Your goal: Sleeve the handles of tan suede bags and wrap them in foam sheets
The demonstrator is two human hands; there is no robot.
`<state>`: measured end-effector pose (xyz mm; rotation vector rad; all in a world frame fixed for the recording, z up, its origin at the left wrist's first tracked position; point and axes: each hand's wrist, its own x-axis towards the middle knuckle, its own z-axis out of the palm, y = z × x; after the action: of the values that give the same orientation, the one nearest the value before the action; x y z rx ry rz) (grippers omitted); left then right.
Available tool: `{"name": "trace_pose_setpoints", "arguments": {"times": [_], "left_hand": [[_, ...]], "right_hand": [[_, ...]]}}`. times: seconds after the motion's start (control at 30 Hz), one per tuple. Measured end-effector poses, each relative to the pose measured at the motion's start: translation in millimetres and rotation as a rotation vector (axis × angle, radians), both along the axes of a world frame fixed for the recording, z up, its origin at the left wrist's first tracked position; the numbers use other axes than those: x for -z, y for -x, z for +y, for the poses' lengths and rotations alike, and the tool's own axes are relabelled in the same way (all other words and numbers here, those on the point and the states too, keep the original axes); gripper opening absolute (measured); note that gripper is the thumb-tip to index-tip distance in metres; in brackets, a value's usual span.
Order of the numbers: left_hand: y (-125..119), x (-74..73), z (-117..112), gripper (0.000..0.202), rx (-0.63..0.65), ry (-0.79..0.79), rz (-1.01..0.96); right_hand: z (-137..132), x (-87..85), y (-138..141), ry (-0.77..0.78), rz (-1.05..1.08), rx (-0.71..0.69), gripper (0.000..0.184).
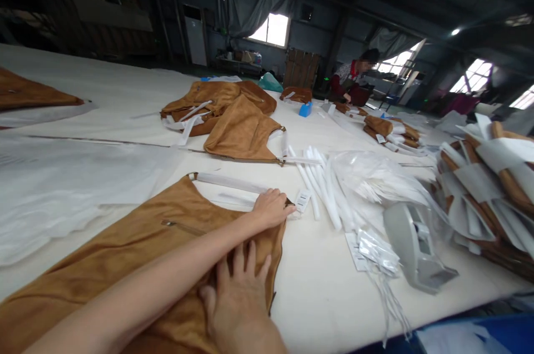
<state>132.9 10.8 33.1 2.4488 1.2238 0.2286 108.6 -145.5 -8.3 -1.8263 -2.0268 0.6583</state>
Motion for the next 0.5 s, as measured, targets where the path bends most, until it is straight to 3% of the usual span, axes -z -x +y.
{"name": "trace_pose_setpoints", "arguments": {"times": [0.1,0.23,0.33,0.4,0.47,0.5], "left_hand": [[-26,12.3,-1,0.033,-0.053,-0.006,0.005],[-31,20.6,0,0.026,-0.133,-0.005,-0.022],[-19,21.1,4,0.028,-0.148,0.046,-0.106],[-6,18.2,6,0.03,-0.14,0.103,-0.2],[6,13.6,7,0.035,-0.133,0.16,-0.31],[12,11.0,6,0.039,-0.131,0.184,-0.365]], "right_hand": [[-2,-9.5,10,0.03,0.098,0.006,0.072],[-6,-26.1,-3,-0.078,0.145,-0.078,0.078],[-10,-34.3,-36,-0.128,0.16,-0.14,0.047],[-7,-36.1,-69,-0.147,0.185,-0.024,0.033],[8,-34.9,-106,-0.289,0.194,0.254,0.037],[19,-33.5,-123,-0.36,0.187,0.325,0.039]]}}
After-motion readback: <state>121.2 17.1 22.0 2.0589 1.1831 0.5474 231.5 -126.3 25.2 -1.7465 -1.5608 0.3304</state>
